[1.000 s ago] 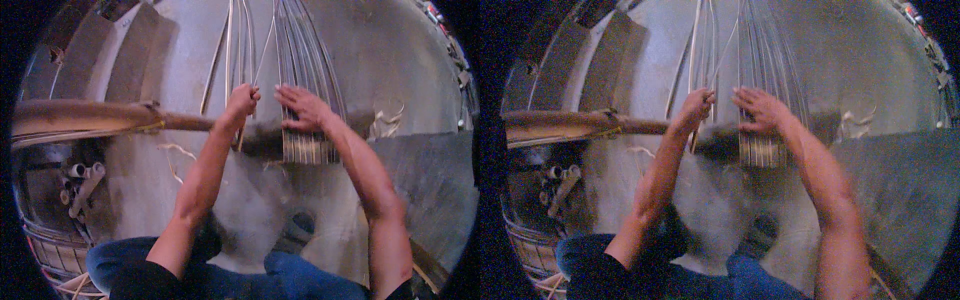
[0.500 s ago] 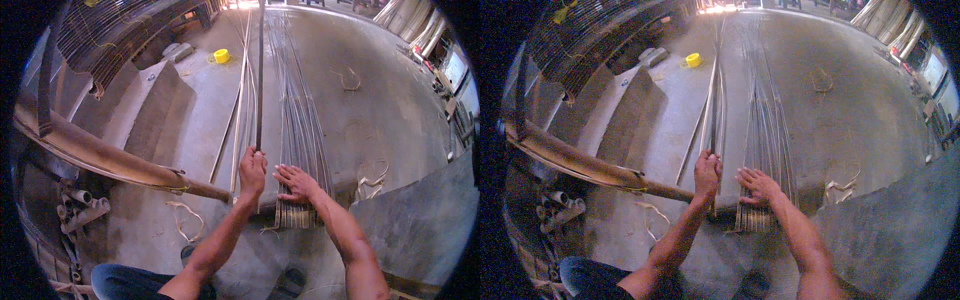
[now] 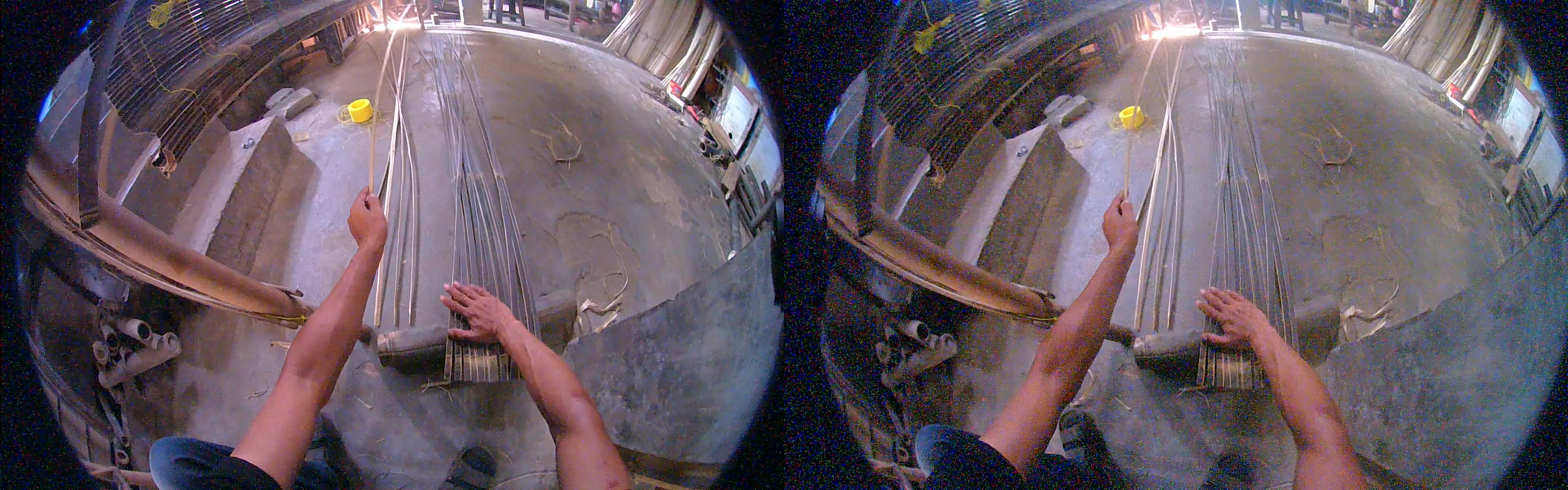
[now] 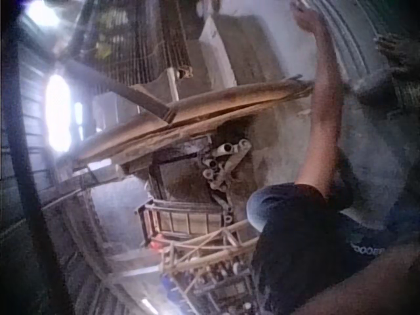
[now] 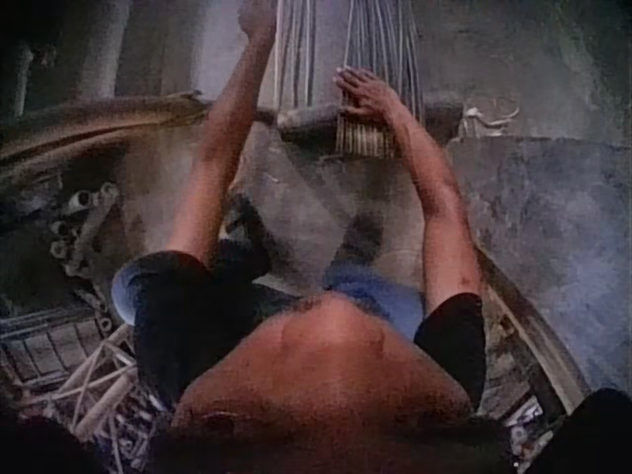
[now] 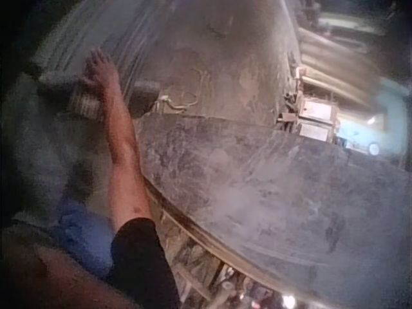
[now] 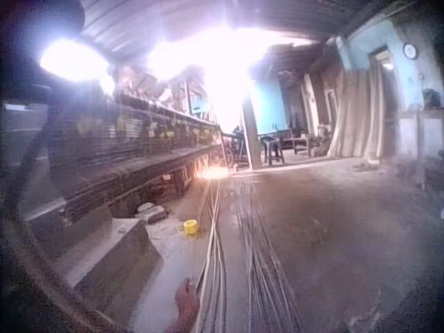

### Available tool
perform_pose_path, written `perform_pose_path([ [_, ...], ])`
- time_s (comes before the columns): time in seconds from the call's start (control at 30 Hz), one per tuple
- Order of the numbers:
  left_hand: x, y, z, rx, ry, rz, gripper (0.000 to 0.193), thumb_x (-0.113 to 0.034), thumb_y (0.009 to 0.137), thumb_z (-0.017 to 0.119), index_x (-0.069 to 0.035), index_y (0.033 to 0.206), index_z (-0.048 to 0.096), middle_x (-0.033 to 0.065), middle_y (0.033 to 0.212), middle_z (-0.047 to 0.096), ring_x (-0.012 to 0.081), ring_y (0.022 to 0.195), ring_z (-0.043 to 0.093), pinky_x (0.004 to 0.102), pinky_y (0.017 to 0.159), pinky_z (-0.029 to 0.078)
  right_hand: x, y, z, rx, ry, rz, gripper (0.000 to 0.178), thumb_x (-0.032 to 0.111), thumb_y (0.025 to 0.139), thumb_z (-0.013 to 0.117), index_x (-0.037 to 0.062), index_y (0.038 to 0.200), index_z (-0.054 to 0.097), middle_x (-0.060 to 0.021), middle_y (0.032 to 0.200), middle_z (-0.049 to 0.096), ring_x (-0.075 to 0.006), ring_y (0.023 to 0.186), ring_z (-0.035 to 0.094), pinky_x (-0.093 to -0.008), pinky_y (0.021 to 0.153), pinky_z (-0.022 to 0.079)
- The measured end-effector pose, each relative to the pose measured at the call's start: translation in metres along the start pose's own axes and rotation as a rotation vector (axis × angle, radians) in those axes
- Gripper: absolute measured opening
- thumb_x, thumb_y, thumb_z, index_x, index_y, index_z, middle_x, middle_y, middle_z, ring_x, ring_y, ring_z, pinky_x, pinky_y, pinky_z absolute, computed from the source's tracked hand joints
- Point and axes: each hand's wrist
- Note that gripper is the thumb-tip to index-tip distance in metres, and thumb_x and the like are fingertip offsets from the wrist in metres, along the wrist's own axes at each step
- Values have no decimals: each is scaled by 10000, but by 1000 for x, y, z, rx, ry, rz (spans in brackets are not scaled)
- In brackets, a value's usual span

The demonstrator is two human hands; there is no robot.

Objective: The person sits on the floor and weaves thin bamboo strips through a series of vertical bamboo rods. They use both hands to interlace the strips, occasionally adjusting the alignment of the rods to maintain even spacing.

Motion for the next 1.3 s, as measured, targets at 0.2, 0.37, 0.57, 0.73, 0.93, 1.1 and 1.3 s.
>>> perform_pose_path([
  [0.2,61,-1,-19,32,472,6,325,-270,872,491,-139,1142,615,147,1045,648,350,937,619,450,828,476,2,1,-4,-26,-6,-5,734,599,865,413,105,1400,321,-120,1482,262,-280,1369,240,-406,1118,210],
  [0.37,108,-42,-24,35,531,-100,291,-273,877,500,-185,1133,605,133,992,658,344,880,636,457,773,498,0,-4,-3,2,-39,-7,733,602,869,405,106,1402,319,-118,1484,259,-275,1373,233,-402,1120,205],
  [0.57,134,-26,-9,38,787,-255,221,-270,896,490,-187,1059,613,122,870,647,295,851,635,474,786,475,-1,-4,-2,6,-7,0,733,598,872,401,96,1400,323,-117,1485,256,-265,1378,222,-400,1124,198],
  [0.73,140,-23,-16,56,831,-593,250,-298,881,511,-203,1100,585,91,1071,598,274,1088,525,460,932,372,1,-1,-4,34,-17,11,736,600,865,413,97,1396,334,-116,1488,250,-259,1380,217,-391,1130,188],
  [0.93,131,-25,-22,-100,766,32,493,-306,810,596,-124,1255,488,181,1293,450,322,1222,407,437,1020,324,4,13,-18,-51,61,-13,739,547,831,505,86,1388,355,-136,1464,300,-279,1355,277,-397,1120,221],
  [1.1,59,-140,-19,620,-118,-151,302,-247,859,576,4,1019,622,126,856,675,244,779,663,346,740,504,-2,-6,7,36,154,46,790,509,801,561,46,1394,320,-137,1465,295,-285,1360,266,-397,1122,207],
  [1.3,42,-173,-16,977,-4,-200,307,-243,827,599,40,928,657,139,813,688,208,758,671,326,695,506,-2,2,-7,28,31,23,823,563,837,473,87,1449,198,-117,1500,218,-271,1384,208,-399,1136,162],
])
Point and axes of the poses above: each hand's wrist, its own y-axis towards the middle knuckle, its own z-axis out of the palm, x = y × z
